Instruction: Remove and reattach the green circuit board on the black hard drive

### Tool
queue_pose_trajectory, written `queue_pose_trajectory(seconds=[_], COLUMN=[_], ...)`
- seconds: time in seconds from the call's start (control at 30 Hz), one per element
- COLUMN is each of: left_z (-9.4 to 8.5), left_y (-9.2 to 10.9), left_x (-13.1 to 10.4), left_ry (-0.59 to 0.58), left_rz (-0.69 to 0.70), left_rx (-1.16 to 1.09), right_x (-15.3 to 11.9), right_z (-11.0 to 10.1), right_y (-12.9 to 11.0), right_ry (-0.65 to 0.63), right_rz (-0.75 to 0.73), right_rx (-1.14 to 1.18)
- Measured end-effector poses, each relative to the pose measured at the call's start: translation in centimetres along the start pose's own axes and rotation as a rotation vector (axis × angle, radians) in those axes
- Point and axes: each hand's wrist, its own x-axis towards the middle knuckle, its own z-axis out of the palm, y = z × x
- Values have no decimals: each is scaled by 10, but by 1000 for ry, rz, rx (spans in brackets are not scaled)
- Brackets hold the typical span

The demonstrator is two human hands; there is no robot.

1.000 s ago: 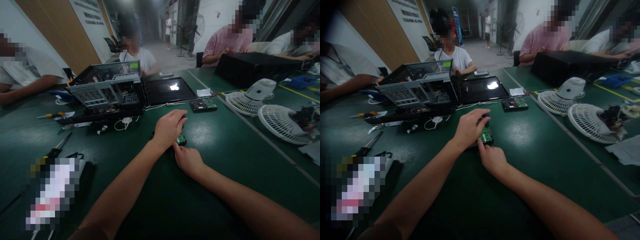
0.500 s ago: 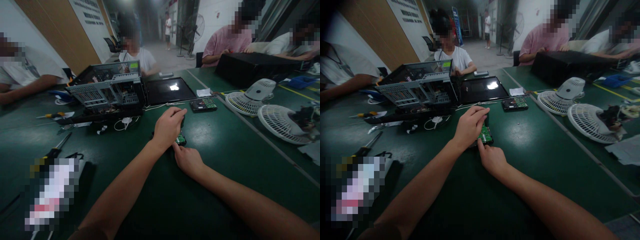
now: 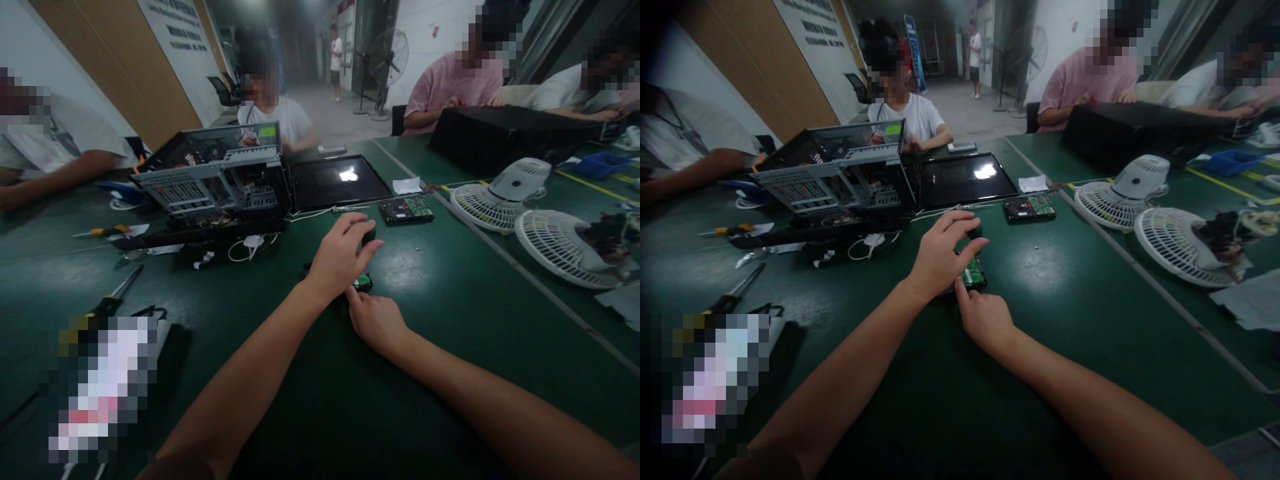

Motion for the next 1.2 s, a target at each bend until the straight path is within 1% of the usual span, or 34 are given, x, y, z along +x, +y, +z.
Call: queue_pose_trajectory(seconds=[0.17, 0.33, 0.47, 0.57, 0.7, 0.93, 1.2], left_z=[1, -1, -3, -3, -3, -4, -6], left_y=[-1, 0, 1, 2, 2, 3, 3], left_x=[0, 0, 1, 2, 2, 0, 3], left_ry=[0, -26, -41, -44, -53, -54, -121], left_rz=[-20, 19, -30, -40, -20, -15, -2], left_rx=[-34, -4, 42, 24, -4, -34, -66], right_x=[1, 1, 1, 1, 1, 0, 1], right_z=[2, 3, 3, 2, -1, 0, 3], right_y=[1, 1, 1, 0, 0, 1, 1], right_ry=[-1, 0, -12, -23, -39, -10, 3], right_rz=[-4, -3, 8, 10, 0, -10, -1], right_rx=[-10, -4, -6, -11, -8, -5, -7])
